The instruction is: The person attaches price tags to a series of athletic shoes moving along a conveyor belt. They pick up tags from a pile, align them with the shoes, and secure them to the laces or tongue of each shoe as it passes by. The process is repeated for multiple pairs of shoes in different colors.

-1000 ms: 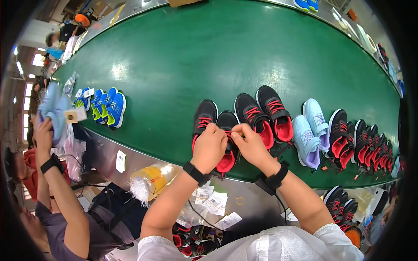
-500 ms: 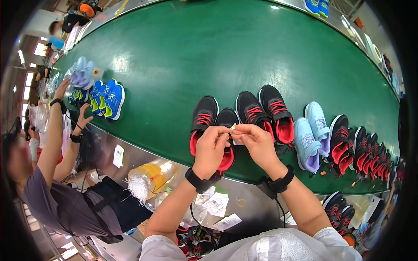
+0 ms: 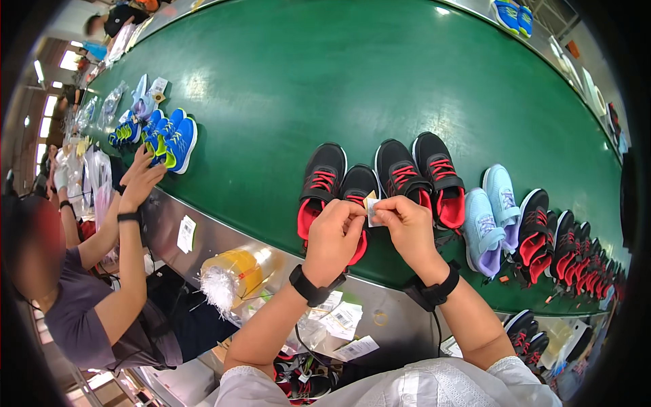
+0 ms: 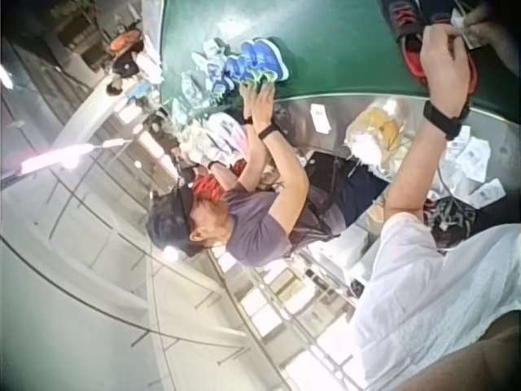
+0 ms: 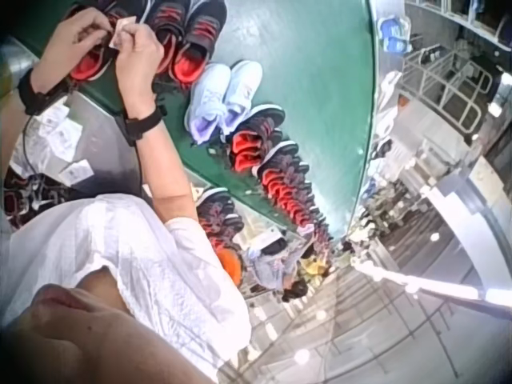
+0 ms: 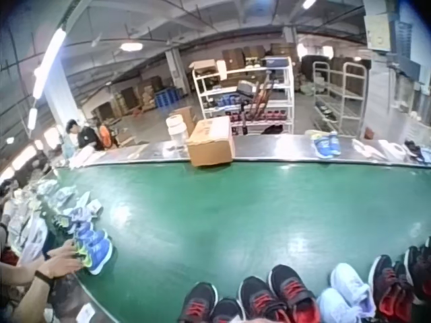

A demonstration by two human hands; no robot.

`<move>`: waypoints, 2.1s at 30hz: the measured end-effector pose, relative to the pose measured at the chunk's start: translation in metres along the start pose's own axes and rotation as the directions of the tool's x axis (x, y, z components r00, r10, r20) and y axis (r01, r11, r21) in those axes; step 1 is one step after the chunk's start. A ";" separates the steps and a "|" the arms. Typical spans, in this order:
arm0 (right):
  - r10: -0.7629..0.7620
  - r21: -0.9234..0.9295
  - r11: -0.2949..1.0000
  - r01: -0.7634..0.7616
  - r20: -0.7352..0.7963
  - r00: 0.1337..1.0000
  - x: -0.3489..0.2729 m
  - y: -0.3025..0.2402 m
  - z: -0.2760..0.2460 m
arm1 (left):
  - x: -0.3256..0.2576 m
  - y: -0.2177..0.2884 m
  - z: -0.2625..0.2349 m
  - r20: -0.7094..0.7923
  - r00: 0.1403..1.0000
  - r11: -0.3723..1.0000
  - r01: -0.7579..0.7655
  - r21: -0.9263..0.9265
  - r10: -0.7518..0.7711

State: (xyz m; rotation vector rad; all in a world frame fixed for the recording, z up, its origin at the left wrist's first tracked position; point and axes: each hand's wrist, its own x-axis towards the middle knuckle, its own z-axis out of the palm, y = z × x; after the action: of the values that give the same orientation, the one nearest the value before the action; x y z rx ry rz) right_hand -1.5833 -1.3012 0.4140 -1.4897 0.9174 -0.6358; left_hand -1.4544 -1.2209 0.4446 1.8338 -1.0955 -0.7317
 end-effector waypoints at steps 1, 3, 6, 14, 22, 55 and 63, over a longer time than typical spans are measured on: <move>0.003 0.003 1.000 -0.003 0.000 1.000 0.000 -0.001 0.000 | 0.000 0.000 0.000 0.005 1.000 1.000 -0.005 0.005 0.005; 0.011 0.015 1.000 -0.011 0.027 1.000 -0.001 -0.005 -0.002 | 0.000 0.002 -0.002 0.022 1.000 1.000 -0.008 0.027 0.007; -0.001 0.025 1.000 0.000 0.055 0.999 -0.002 -0.004 -0.003 | 0.001 0.006 -0.003 0.039 0.999 0.998 -0.014 0.060 0.012; -0.021 0.041 0.999 0.017 0.096 0.995 -0.003 -0.006 -0.007 | 0.003 0.011 -0.004 0.063 0.995 0.990 -0.083 0.116 0.076; -0.062 0.014 0.998 0.061 0.086 0.994 -0.004 -0.004 -0.008 | 0.001 0.011 -0.003 0.091 0.992 0.966 -0.108 0.236 0.089; 0.426 -0.709 0.478 -0.518 -0.328 0.843 -0.400 -0.012 -0.280 | -0.241 0.106 0.238 0.613 0.790 0.940 -0.208 0.269 -0.001; 0.230 -0.813 0.299 -0.500 -0.447 0.864 -0.435 0.066 -0.239 | -0.265 0.097 0.281 0.458 0.884 0.924 -0.092 0.371 -0.096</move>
State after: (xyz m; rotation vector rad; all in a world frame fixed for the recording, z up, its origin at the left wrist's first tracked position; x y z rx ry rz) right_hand -2.0258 -1.0680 0.4345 -2.0601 1.9810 0.1601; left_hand -1.8365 -1.1128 0.4148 2.0345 -1.6492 -1.0604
